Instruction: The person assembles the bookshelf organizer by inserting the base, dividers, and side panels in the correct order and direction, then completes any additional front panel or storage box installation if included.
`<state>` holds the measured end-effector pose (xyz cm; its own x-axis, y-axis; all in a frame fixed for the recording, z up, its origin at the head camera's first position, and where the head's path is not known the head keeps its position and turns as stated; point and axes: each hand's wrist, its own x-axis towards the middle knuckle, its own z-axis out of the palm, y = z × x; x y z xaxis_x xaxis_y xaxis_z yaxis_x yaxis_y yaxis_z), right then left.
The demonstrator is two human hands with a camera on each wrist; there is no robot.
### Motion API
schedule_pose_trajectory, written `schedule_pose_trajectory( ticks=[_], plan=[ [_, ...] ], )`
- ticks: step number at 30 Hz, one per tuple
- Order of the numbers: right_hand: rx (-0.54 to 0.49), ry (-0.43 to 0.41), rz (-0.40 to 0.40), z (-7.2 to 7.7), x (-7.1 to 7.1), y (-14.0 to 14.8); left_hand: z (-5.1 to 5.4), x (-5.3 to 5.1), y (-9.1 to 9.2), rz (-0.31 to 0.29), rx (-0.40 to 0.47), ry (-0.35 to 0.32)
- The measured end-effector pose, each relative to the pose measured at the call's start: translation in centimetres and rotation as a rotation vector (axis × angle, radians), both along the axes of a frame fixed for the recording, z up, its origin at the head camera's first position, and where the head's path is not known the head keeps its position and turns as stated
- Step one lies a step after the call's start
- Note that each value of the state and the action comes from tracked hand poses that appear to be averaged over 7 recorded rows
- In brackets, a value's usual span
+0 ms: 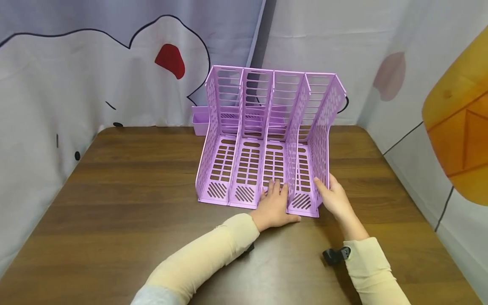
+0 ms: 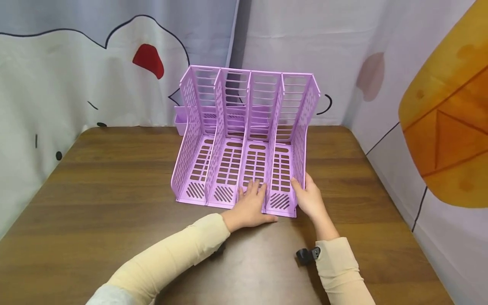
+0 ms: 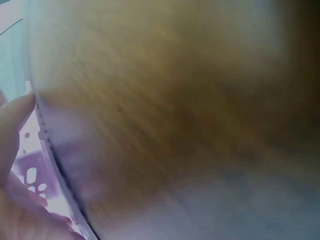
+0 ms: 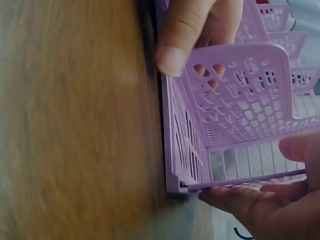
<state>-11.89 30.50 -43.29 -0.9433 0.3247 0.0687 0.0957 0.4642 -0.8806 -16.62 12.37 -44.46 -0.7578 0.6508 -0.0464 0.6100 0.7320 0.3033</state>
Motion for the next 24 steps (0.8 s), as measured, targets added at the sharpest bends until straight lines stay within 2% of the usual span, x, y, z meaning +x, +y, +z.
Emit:
schedule_pose_trajectory(
  ticks=[4, 8, 13, 16, 19, 24],
  plan=[
    [0.144, -0.002, 0.002, 0.0, -0.2, 0.1, 0.1, -0.3, 0.5, -0.028, -0.123, 0.048],
    [0.262, 0.033, 0.006, 0.0, -0.2, 0.2, 0.3, -0.4, 1.0, -0.053, -0.240, 0.148],
    [0.339, 0.055, 0.013, 0.3, 0.5, 0.2, 0.2, -0.9, 1.5, -0.083, -0.306, 0.245],
    [0.355, 0.049, 0.007, 0.5, 1.4, -0.1, 0.1, -0.9, 1.7, -0.073, -0.317, 0.251],
    [0.346, 0.044, 0.005, 0.6, 2.1, -0.4, 0.0, -0.9, 1.9, -0.053, -0.320, 0.221],
    [0.314, 0.032, 0.003, 0.4, 2.3, -0.7, -0.1, -1.1, 1.8, -0.054, -0.308, 0.191]
  ],
)
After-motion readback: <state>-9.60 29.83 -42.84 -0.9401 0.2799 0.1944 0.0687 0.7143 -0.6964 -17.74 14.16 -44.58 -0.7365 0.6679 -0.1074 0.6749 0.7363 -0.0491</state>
